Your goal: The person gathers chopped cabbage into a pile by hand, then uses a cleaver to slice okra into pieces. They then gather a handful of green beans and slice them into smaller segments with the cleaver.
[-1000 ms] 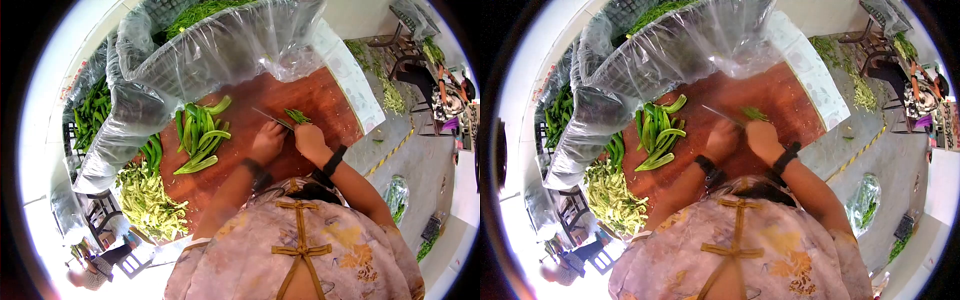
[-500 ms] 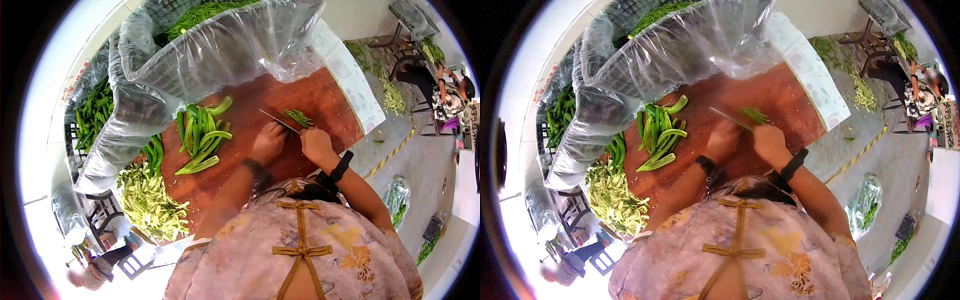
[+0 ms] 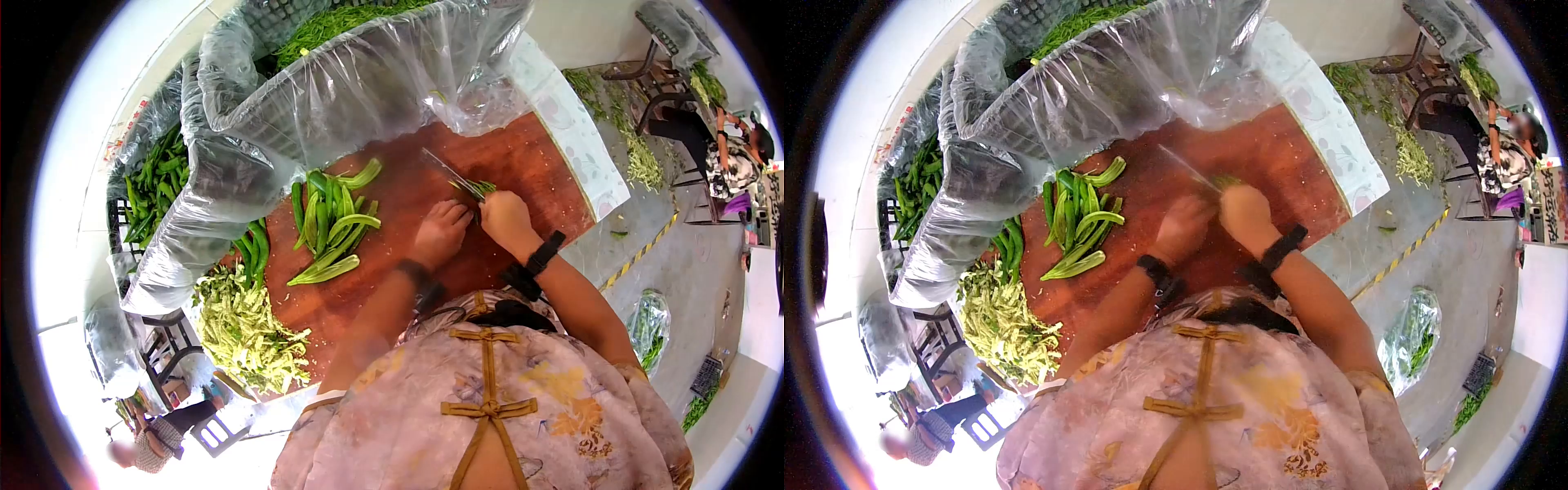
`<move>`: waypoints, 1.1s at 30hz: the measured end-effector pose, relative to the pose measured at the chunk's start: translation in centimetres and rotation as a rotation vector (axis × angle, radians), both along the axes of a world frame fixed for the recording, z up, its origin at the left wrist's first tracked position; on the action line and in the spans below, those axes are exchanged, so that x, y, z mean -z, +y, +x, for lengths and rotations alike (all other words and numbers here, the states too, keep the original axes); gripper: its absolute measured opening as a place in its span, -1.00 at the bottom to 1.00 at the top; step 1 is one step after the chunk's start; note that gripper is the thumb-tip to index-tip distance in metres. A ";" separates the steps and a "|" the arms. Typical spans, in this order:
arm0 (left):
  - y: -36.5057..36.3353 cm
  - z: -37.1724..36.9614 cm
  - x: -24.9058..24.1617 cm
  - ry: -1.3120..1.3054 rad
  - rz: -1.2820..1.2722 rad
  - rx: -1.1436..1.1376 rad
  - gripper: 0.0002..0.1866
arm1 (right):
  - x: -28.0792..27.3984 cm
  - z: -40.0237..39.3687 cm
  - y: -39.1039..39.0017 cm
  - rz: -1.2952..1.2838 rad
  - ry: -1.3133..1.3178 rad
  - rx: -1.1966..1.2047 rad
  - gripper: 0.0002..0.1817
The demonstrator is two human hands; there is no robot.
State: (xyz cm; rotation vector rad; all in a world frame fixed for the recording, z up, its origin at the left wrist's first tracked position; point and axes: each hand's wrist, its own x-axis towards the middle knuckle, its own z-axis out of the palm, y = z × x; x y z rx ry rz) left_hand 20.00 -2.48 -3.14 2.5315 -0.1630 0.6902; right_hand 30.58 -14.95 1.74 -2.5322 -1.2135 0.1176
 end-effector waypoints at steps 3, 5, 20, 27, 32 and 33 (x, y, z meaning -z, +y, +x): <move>0.0 -0.1 -0.2 -0.002 0.001 -0.013 -0.74 | -1.0 -0.9 -1.6 -0.053 0.035 0.012 -0.83; -0.1 -0.1 -0.7 0.007 -0.020 -0.002 -0.74 | -1.5 -1.7 -2.3 -0.075 0.064 0.027 -0.82; 0.0 0.1 -0.6 0.051 0.025 0.031 -0.73 | -0.1 -1.2 -0.5 -0.137 0.090 0.064 -0.83; 0.0 -0.1 0.0 0.007 0.042 0.015 -0.75 | 1.0 -0.7 0.1 0.056 0.015 0.062 -0.83; -0.2 0.0 0.1 -0.045 -0.007 0.015 -0.75 | -0.2 -1.6 -2.2 0.066 0.014 0.081 -0.82; -0.3 -0.2 0.0 -0.029 0.034 -0.005 -0.74 | -0.9 -2.2 -2.4 -0.010 0.066 0.093 -0.82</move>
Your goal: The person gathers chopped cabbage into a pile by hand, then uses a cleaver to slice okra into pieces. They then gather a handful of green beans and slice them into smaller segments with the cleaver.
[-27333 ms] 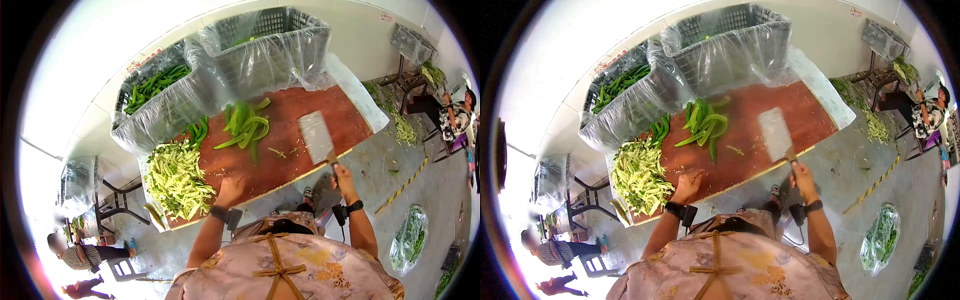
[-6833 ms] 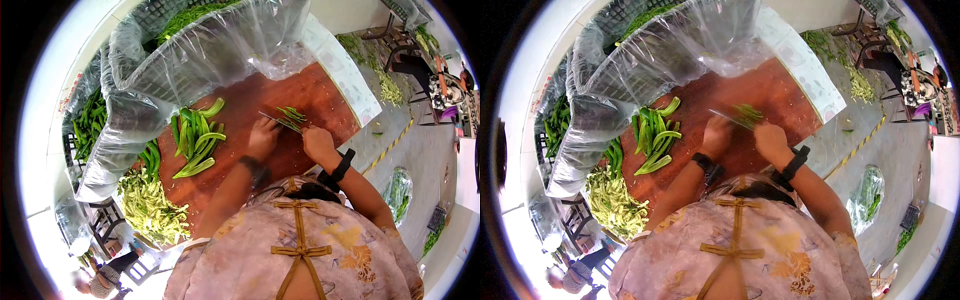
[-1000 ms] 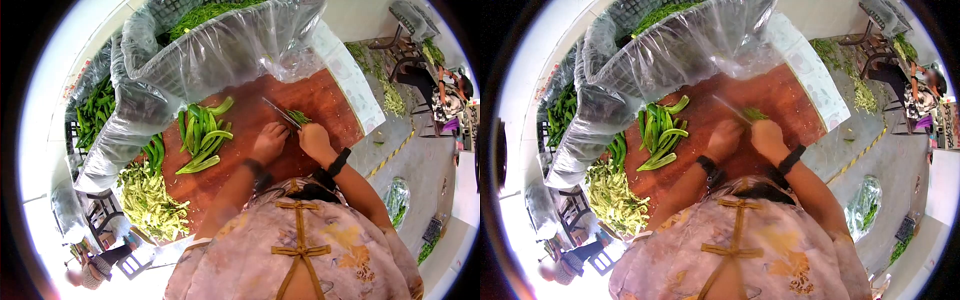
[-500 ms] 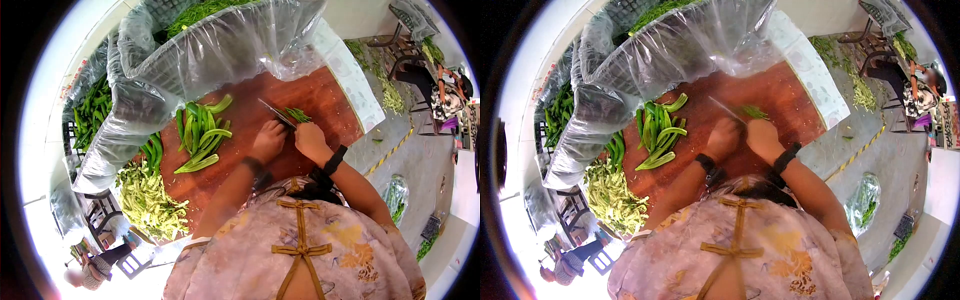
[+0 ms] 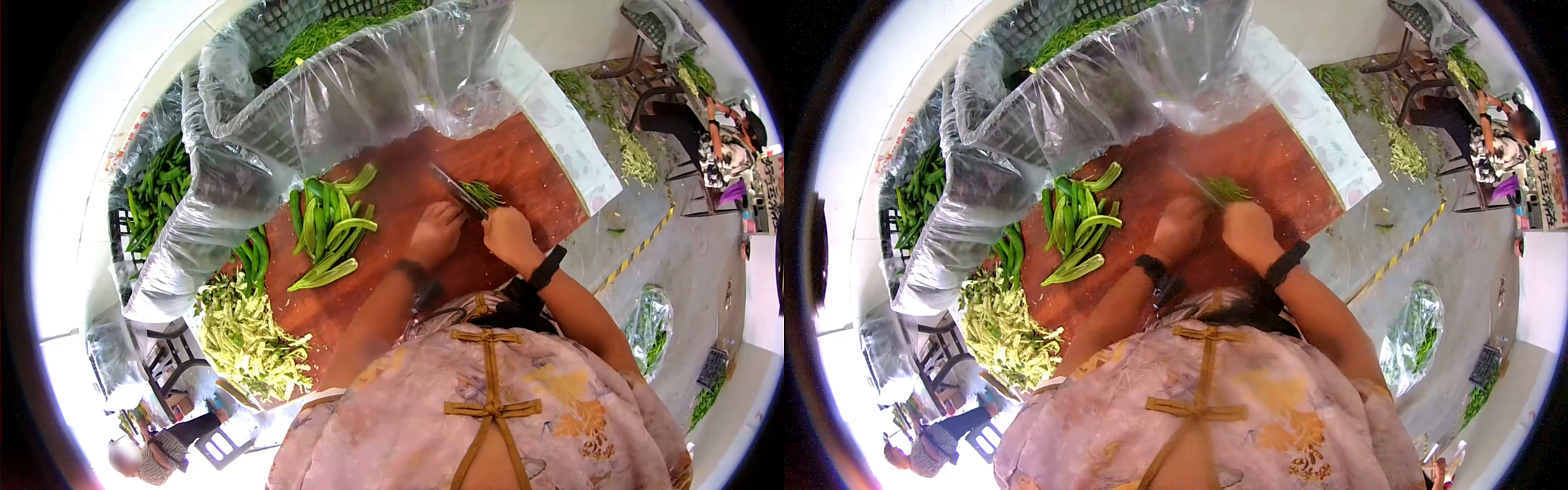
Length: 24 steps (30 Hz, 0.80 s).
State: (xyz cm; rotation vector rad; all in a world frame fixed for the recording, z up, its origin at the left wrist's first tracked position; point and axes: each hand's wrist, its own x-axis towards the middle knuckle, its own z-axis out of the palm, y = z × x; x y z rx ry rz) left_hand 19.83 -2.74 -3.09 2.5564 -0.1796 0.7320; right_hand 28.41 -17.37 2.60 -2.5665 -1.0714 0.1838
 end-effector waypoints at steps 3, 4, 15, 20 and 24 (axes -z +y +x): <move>0.2 0.0 -0.2 0.016 0.021 -0.001 -0.72 | -0.9 -0.7 -0.2 -0.060 0.070 0.030 -0.86; 0.3 0.0 -0.2 0.017 -0.001 0.019 -0.71 | -1.0 -0.8 -0.2 -0.048 0.086 0.050 -0.90; 0.5 0.0 -0.3 -0.004 -0.029 0.034 -0.72 | 0.1 0.3 1.7 -0.040 0.050 -0.010 -0.80; 0.7 -0.1 0.0 -0.011 -0.040 0.040 -0.75 | 1.3 1.8 3.1 0.028 -0.081 -0.093 -0.80; 2.3 -1.4 -2.1 -0.056 -0.039 -0.088 -0.77 | 0.0 3.1 1.2 0.004 -0.118 -0.093 -0.79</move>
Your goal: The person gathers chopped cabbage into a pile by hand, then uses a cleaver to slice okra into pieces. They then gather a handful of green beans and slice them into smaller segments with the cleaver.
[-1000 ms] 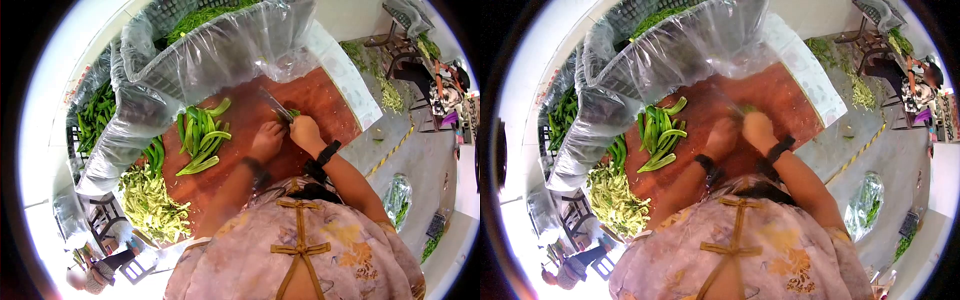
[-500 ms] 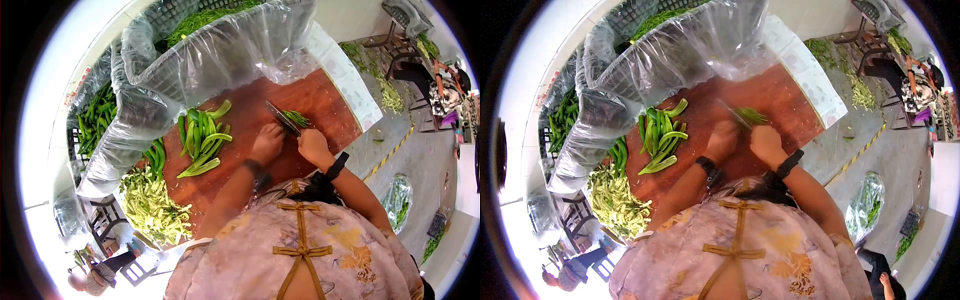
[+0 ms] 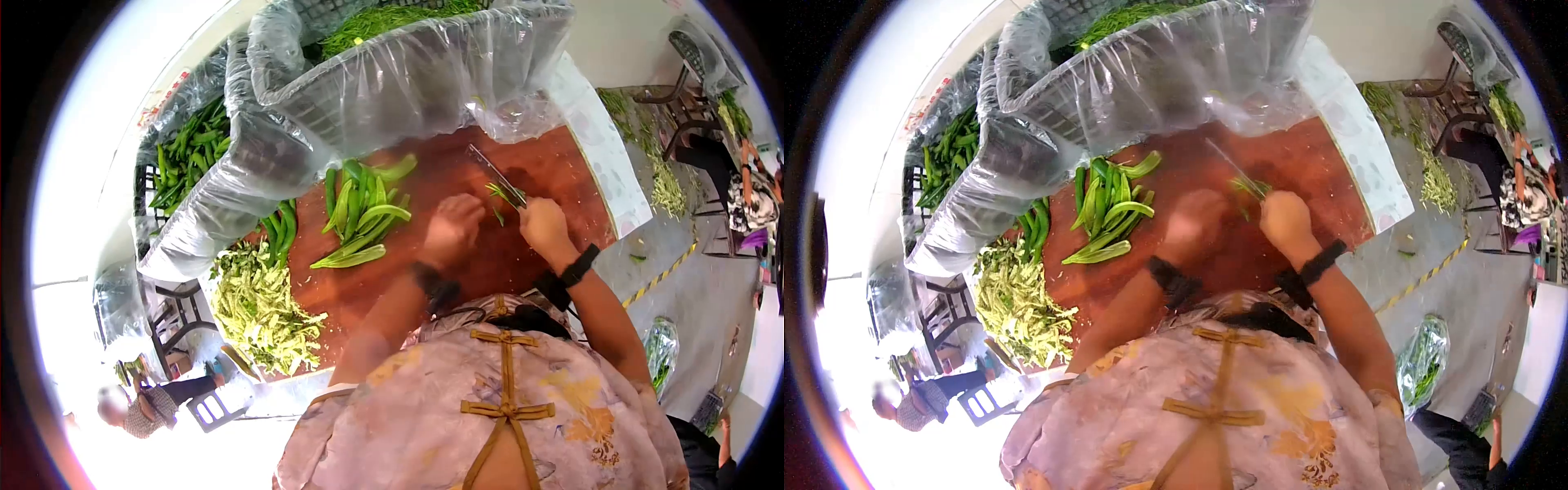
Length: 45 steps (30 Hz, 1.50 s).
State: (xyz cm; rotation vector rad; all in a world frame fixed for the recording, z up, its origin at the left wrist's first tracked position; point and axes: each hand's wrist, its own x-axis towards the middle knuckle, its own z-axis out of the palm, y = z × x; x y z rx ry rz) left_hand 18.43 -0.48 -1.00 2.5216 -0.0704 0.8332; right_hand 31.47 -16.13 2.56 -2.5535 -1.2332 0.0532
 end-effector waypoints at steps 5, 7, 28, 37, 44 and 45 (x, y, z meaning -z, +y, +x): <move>6.3 -5.1 -1.7 0.165 0.289 -0.543 -0.69 | -1.0 -2.3 -3.4 -0.036 0.129 -0.147 -0.76; 7.4 -6.2 -2.4 0.192 0.305 -0.549 -0.68 | -1.1 -2.7 -3.9 -0.162 0.161 -0.151 -0.77; 7.4 0.6 -3.4 0.514 -0.033 -0.555 -0.85 | 0.6 -0.9 -6.8 -0.098 0.126 0.050 -0.78; 6.2 1.1 0.2 0.158 0.198 -0.138 -0.78 | 0.7 -1.0 -6.9 -0.102 0.084 0.032 -0.79; 5.6 1.1 2.2 0.301 0.101 -0.103 -0.79 | 0.6 -1.0 -6.7 -0.105 0.175 0.113 -0.79; 5.4 1.2 2.4 0.325 0.032 -0.099 -0.80 | 0.6 -1.0 -6.7 -0.100 0.172 0.110 -0.79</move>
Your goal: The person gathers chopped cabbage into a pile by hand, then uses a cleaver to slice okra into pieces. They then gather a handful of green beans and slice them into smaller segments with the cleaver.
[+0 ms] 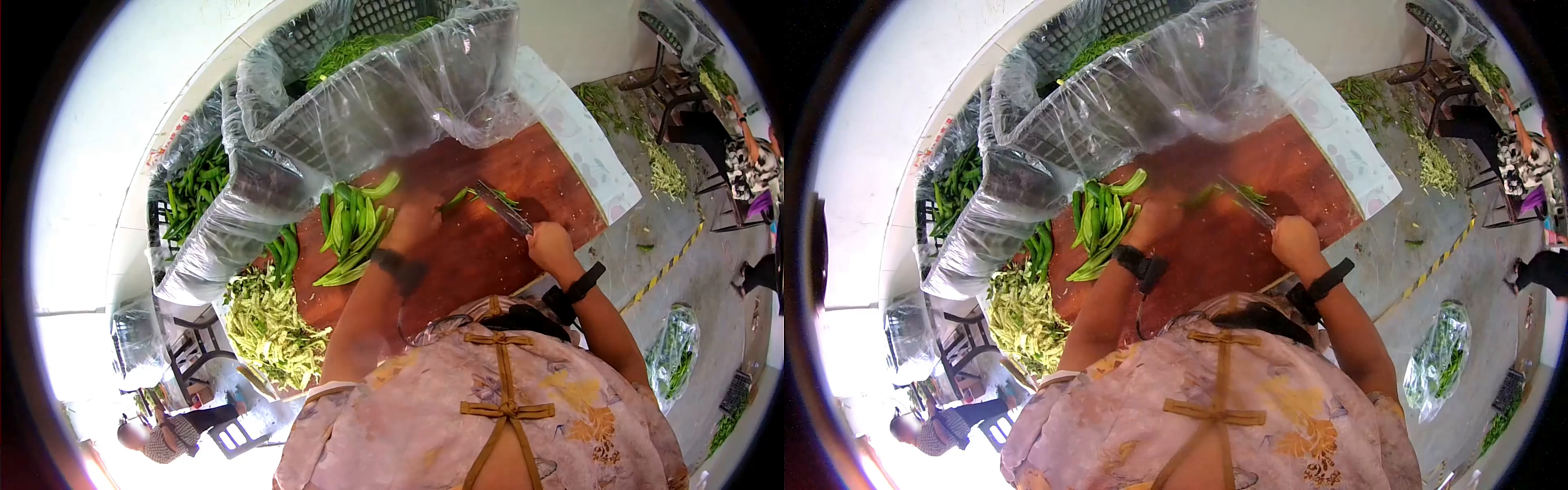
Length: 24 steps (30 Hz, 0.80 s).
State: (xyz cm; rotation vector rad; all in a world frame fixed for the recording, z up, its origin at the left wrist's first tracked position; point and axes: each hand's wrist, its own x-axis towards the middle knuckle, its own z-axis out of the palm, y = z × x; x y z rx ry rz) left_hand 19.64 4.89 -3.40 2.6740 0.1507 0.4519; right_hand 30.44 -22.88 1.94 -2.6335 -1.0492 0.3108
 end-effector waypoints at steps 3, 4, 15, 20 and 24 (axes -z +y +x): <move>-1.2 0.1 -4.2 0.287 -0.605 -0.038 -0.79 | 0.4 0.1 -0.1 0.013 -0.017 -0.005 -0.79; -1.1 0.1 -3.6 0.289 -0.608 -0.037 -0.79 | 0.5 0.1 -0.1 0.023 -0.031 -0.008 -0.79; -2.8 -0.4 -0.9 -0.110 0.159 0.192 -0.78 | 0.0 0.0 0.0 -0.012 -0.021 -0.004 -0.79; -4.6 -1.3 -1.9 0.042 0.151 0.312 -0.83 | -0.1 0.1 -0.2 -0.009 -0.017 -0.003 -0.78; -5.1 0.3 -1.7 0.051 0.199 0.163 -0.85 | -0.3 0.1 0.0 0.003 -0.029 -0.032 -0.77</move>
